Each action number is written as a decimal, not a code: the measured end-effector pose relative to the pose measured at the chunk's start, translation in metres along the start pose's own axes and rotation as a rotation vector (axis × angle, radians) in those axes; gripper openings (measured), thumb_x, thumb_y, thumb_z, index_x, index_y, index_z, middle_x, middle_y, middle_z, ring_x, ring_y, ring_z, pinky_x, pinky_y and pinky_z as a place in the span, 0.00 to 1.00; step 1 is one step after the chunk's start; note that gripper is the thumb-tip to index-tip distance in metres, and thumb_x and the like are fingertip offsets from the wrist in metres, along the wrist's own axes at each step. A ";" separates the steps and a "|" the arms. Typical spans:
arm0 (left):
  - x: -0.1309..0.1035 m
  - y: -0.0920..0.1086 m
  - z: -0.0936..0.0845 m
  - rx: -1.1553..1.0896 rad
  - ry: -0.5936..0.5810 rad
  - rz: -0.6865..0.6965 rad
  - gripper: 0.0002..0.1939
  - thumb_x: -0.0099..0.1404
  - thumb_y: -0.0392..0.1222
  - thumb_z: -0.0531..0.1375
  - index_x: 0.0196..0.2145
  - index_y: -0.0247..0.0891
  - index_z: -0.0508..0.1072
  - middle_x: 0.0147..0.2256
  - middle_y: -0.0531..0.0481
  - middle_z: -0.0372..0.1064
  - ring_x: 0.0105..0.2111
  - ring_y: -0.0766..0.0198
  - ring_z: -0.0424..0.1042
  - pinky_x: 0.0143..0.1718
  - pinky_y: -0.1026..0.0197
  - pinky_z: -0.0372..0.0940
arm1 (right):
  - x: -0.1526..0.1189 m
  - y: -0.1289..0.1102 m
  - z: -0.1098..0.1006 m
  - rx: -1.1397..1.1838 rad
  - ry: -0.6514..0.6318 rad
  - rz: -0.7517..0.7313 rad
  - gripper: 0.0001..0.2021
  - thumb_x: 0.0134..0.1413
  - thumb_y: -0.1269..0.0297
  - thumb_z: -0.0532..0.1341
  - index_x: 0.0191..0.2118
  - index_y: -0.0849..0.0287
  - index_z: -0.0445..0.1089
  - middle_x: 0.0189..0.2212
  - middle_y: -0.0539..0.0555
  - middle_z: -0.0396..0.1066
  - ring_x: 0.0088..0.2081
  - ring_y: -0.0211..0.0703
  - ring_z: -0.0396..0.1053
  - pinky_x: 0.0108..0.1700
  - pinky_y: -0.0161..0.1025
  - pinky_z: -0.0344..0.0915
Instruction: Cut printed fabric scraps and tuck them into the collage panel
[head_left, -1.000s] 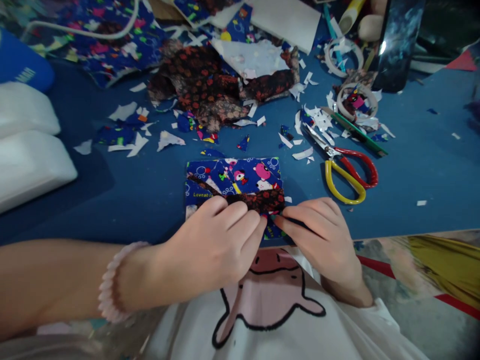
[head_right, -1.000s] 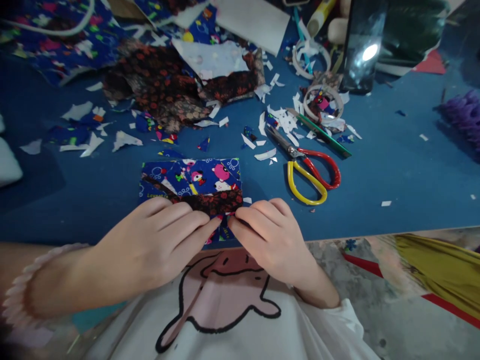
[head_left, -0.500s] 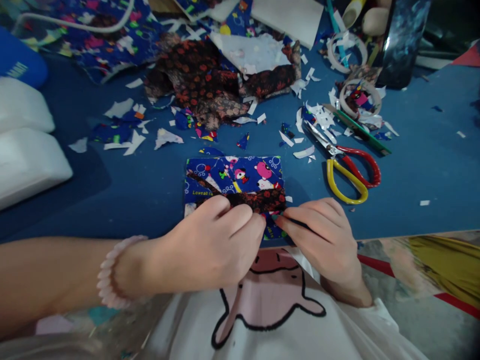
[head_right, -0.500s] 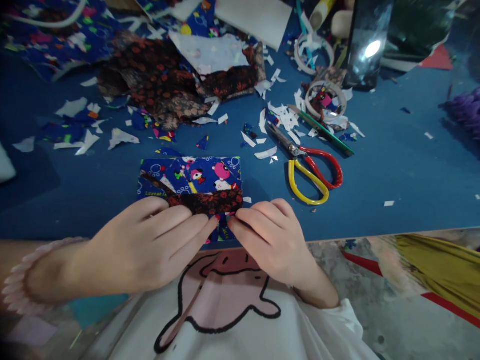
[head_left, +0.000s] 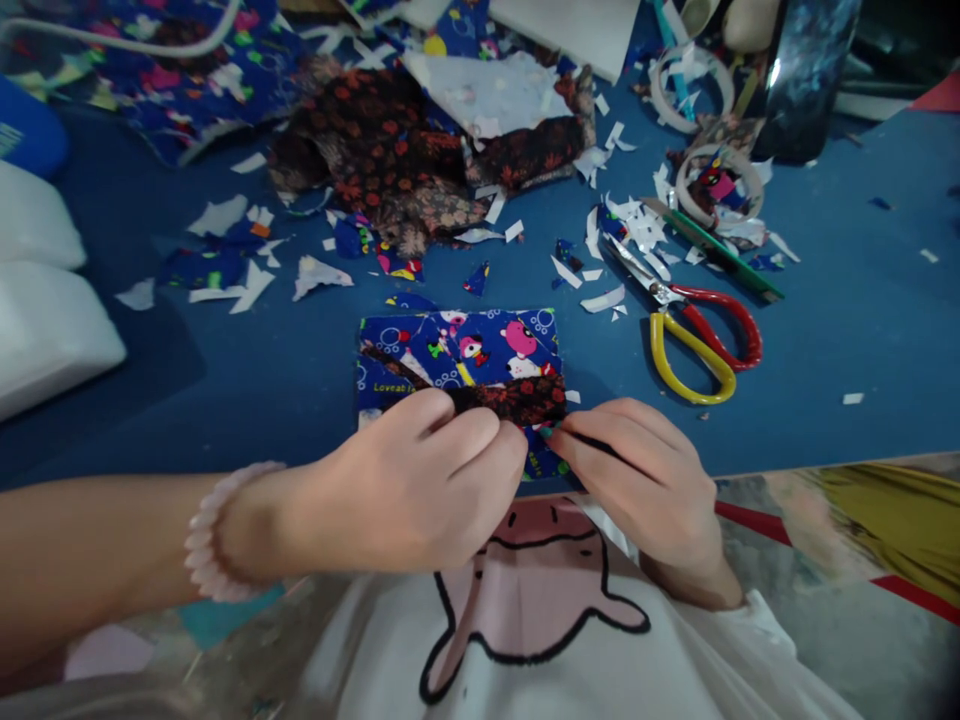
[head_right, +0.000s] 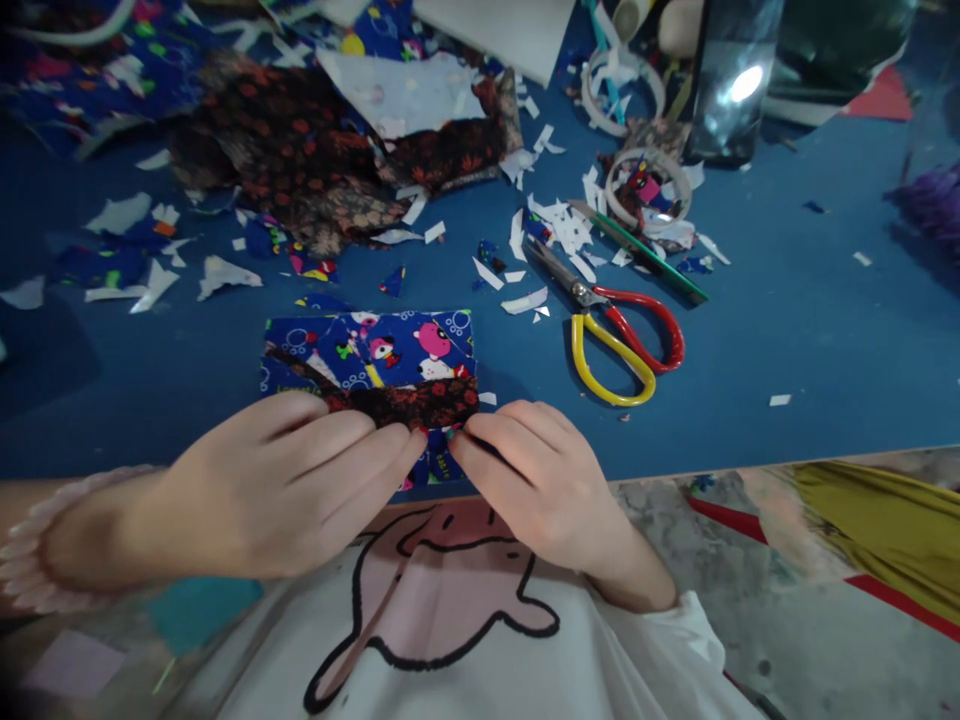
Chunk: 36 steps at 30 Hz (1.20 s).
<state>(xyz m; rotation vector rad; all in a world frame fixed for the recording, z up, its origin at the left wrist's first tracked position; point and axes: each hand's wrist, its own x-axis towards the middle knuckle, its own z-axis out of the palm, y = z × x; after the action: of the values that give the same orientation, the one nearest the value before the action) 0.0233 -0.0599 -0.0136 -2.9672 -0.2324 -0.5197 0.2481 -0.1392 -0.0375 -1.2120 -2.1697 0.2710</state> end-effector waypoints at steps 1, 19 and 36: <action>0.000 0.000 0.000 0.002 -0.001 0.004 0.14 0.70 0.29 0.52 0.33 0.34 0.76 0.31 0.49 0.75 0.27 0.64 0.64 0.25 0.57 0.55 | 0.000 0.001 0.000 0.007 -0.003 -0.006 0.09 0.65 0.76 0.58 0.45 0.62 0.74 0.41 0.59 0.77 0.40 0.45 0.71 0.40 0.45 0.70; -0.005 0.008 -0.003 0.106 -0.011 0.050 0.11 0.72 0.35 0.55 0.41 0.29 0.77 0.40 0.48 0.75 0.33 0.64 0.68 0.28 0.58 0.58 | 0.002 0.002 0.003 -0.120 0.011 -0.105 0.05 0.62 0.77 0.61 0.41 0.66 0.74 0.37 0.57 0.75 0.37 0.44 0.65 0.37 0.44 0.64; -0.004 0.003 -0.006 0.093 -0.066 0.120 0.15 0.72 0.34 0.51 0.39 0.30 0.78 0.41 0.45 0.75 0.31 0.64 0.65 0.29 0.57 0.57 | 0.004 0.002 0.001 -0.190 0.040 -0.161 0.05 0.60 0.79 0.63 0.41 0.68 0.73 0.36 0.59 0.77 0.37 0.44 0.66 0.38 0.45 0.65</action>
<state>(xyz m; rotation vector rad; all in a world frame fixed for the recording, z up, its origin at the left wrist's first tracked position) 0.0179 -0.0640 -0.0102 -2.8879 -0.0817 -0.3864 0.2480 -0.1347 -0.0375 -1.1240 -2.2833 -0.0278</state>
